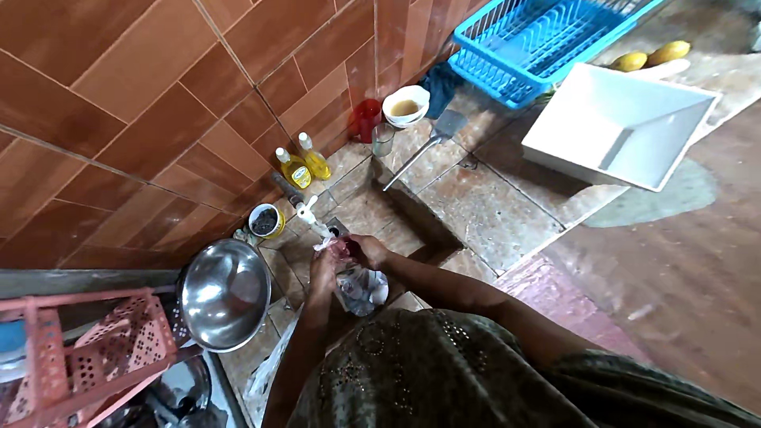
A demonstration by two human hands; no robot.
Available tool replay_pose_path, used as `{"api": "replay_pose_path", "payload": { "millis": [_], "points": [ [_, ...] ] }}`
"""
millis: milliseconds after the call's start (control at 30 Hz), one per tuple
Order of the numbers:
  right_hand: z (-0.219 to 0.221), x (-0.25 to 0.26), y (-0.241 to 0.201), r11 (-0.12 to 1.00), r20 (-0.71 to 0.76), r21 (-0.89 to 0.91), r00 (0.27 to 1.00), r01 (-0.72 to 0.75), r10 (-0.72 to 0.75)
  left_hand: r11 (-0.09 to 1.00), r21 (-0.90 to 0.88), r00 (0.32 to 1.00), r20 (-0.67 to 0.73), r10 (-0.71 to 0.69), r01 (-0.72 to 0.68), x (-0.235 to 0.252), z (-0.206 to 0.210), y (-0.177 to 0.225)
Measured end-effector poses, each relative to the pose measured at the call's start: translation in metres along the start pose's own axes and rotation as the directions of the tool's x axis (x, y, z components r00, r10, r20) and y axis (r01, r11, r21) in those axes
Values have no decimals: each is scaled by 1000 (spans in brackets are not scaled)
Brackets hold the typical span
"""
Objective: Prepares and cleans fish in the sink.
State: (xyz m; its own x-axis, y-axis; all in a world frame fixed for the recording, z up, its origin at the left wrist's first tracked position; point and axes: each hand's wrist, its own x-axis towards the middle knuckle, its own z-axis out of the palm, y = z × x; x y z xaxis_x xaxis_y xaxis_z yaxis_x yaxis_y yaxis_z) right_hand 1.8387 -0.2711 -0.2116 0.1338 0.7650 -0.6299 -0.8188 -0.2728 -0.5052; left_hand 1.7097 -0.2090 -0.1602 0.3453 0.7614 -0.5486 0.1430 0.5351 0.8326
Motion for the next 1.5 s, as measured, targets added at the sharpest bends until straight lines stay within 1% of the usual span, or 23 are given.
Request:
{"api": "replay_pose_path", "payload": {
  "millis": [100, 167, 267, 367, 433, 533, 600, 633, 667, 700, 733, 800, 833, 867, 900, 933, 1000, 1067, 1100, 1233, 1333, 1433, 1500],
  "points": [
    [0, 1, 1, 992, 42, 120, 999, -26, 21, 998, -58, 1000, -7, 12, -13, 1, -3, 5],
    [-3, 1, 0, 989, 114, 142, 993, -31, 15, 993, -109, 999, 5, 35, -34, 4, -8, 5],
    [-6, -1, -3, 999, 199, 32, 980, 9, -15, 994, -99, 997, 63, 48, -42, 7, -13, 4],
    [-1, -4, -5, 995, 201, -92, 979, 37, -17, 996, -12, 982, 168, 89, -88, 7, -18, 4],
    [1, -1, -3, 993, 193, -109, 981, 33, -11, 993, -15, 974, 196, 114, -113, 8, -26, 5],
    [0, 7, -2, 997, 138, -79, 990, 18, -7, 988, -83, 988, 73, 139, -133, 7, -42, 5],
    [-1, 15, -3, 1000, 90, -28, 996, 2, 1, 990, -67, 993, -27, 119, -120, 8, -63, 0],
    [0, 19, -4, 1000, 68, -5, 998, -13, 13, 993, -5, 991, -60, 116, -116, 8, -75, -6],
    [3, 23, -6, 999, 47, 15, 998, -30, 29, 988, 116, 991, -72, 115, -106, 9, -89, -12],
    [6, 29, -9, 998, 36, 30, 998, -52, 51, 955, 286, 994, -52, 101, -82, 7, -103, -17],
    [11, 34, -11, 997, 35, 37, 997, -72, 71, 874, 484, 999, -10, 45, -34, 4, -114, -18],
    [22, 48, -13, 995, 51, 34, 994, -95, 93, 611, 791, 979, 118, -166, 8, -6, -129, -18],
    [28, 54, -14, 994, 64, 20, 992, -111, 109, 471, 882, 948, 161, -275, -14, -8, -132, -16],
    [34, 59, -16, 992, 81, -5, 988, -130, 130, 373, 926, 926, 183, -330, -50, -10, -130, -14],
    [39, 63, -17, 988, 100, -29, 983, -152, 154, 340, 938, 929, 190, -319, -75, -11, -126, -10],
    [45, 65, -19, 984, 120, -57, 978, -167, 173, 359, 930, 947, 187, -261, -85, -12, -122, -3],
    [50, 71, -18, 979, 182, -130, 966, -159, 181, 464, 878, 984, 165, -62, -118, -7, -109, 13],
    [52, 74, -19, 961, 235, -249, 955, -121, 181, 516, 832, 978, 157, 138, -206, 9, -94, 25],
    [54, 74, -21, 945, 241, -309, 952, -109, 189, 537, 816, 975, 146, 165, -213, 19, -87, 30],
    [53, 65, -30, 908, 193, -412, 966, -78, 170, 638, 735, 971, 217, 96, -228, 57, -64, 30],
    [45, 52, -46, 890, 152, -450, 976, -74, 158, 715, 672, 965, 262, 14, -193, 69, -46, 26],
    [32, 42, -57, 904, 133, -420, 980, -79, 147, 701, 691, 968, 251, -1, -178, 72, -29, 24],
    [21, 37, -58, 936, 136, -343, 981, -82, 136, 687, 713, 978, 207, -14, -141, 73, -19, 24]
  ]
}}
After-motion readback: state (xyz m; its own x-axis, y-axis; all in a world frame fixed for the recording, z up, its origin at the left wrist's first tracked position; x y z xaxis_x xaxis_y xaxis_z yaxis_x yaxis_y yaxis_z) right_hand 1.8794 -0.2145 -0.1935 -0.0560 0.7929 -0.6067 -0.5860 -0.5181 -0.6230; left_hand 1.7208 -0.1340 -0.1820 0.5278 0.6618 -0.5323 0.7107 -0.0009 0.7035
